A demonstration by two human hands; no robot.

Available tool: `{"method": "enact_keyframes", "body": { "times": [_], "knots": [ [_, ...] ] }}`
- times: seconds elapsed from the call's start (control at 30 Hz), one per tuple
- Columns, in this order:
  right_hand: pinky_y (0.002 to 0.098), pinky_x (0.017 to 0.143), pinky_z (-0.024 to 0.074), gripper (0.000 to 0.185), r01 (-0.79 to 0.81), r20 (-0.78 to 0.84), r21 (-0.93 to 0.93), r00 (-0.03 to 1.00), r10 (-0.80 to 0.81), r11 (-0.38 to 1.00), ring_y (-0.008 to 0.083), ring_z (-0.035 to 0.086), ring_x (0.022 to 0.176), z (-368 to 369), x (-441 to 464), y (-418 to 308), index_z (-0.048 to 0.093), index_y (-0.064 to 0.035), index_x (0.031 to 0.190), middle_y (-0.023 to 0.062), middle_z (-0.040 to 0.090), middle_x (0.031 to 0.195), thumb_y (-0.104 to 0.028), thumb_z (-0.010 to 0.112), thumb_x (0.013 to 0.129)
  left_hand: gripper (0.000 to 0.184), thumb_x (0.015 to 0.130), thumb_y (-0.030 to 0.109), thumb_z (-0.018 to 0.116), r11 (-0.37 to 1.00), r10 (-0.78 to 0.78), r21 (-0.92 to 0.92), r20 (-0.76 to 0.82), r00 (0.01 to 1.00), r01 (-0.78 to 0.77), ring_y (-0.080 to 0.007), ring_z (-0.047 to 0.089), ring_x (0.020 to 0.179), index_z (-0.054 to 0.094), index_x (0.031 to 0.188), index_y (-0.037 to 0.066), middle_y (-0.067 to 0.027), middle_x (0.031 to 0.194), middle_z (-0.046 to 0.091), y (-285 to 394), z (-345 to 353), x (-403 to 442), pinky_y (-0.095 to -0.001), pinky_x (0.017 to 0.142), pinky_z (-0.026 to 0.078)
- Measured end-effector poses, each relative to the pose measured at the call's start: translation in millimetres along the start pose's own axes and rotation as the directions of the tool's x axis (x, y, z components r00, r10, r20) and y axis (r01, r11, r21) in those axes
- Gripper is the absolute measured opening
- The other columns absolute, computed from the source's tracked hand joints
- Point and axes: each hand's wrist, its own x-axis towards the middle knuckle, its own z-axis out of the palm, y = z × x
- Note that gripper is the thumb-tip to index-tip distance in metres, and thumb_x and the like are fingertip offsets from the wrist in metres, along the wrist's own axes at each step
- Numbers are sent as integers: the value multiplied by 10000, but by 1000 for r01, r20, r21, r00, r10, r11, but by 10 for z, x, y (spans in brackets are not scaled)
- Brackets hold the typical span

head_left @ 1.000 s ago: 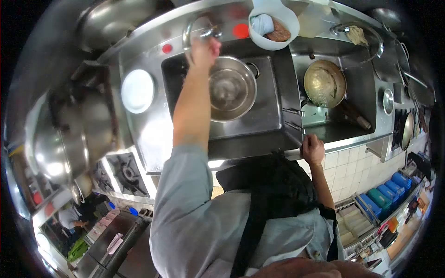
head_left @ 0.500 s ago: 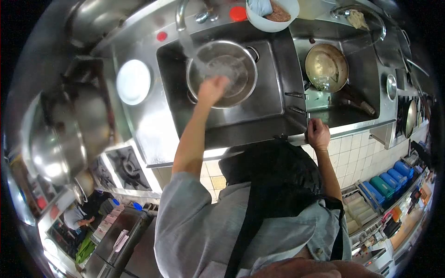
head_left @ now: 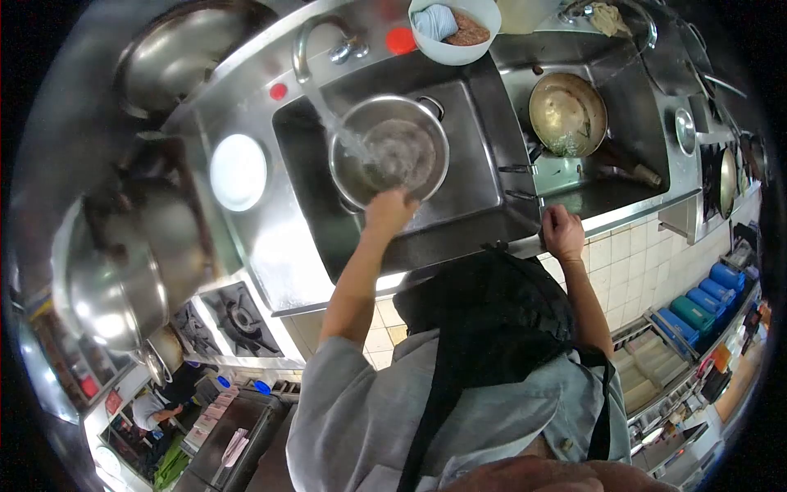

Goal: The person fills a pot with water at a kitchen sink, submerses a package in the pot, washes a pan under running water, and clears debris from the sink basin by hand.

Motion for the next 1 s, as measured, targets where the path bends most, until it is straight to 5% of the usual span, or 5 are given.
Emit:
{"method": "enact_keyframes", "body": {
  "times": [0.07,0.17,0.63,0.8,1.0],
  "knots": [
    [477,696,470,82,-9,-2,6,1000,9,1000,379,624,734,-4,6,-7,582,-116,887,118,652,795,-191,615,885,338,923,354,619,970,-148,-233,-362,921,65,-316,696,913,680,1067,54,-173,1014,704,27,-566,-115,-427,784,541],
    [488,689,473,79,0,-34,19,999,1,1000,384,621,719,6,-28,18,583,-119,889,119,648,776,-191,617,884,266,945,221,655,908,-94,-247,-907,410,-338,-211,689,906,695,1071,-10,-147,1042,721,60,-1564,-203,-337,773,531],
    [434,701,480,55,-1,-61,37,998,3,999,326,651,743,-76,-48,20,577,-140,864,84,664,802,-188,604,869,414,881,465,660,982,11,-130,-680,733,-135,-265,721,859,755,1005,81,-145,858,735,650,-2706,83,-368,809,525],
    [429,709,477,71,2,-77,63,997,3,998,318,645,742,-25,-47,76,568,-126,850,79,661,795,-181,612,853,481,939,309,666,717,-218,-564,-739,637,-409,-215,641,1018,621,1244,-60,-154,1138,690,145,-2058,197,-329,891,485],
    [422,722,472,79,-14,-56,82,998,19,997,311,644,759,-73,-41,56,565,-122,850,82,659,802,-182,615,850,589,859,39,708,315,-606,-949,-211,767,-12,-276,566,1163,401,1328,-141,-219,1305,554,-978,-87,229,-369,1026,432]
  ]
}}
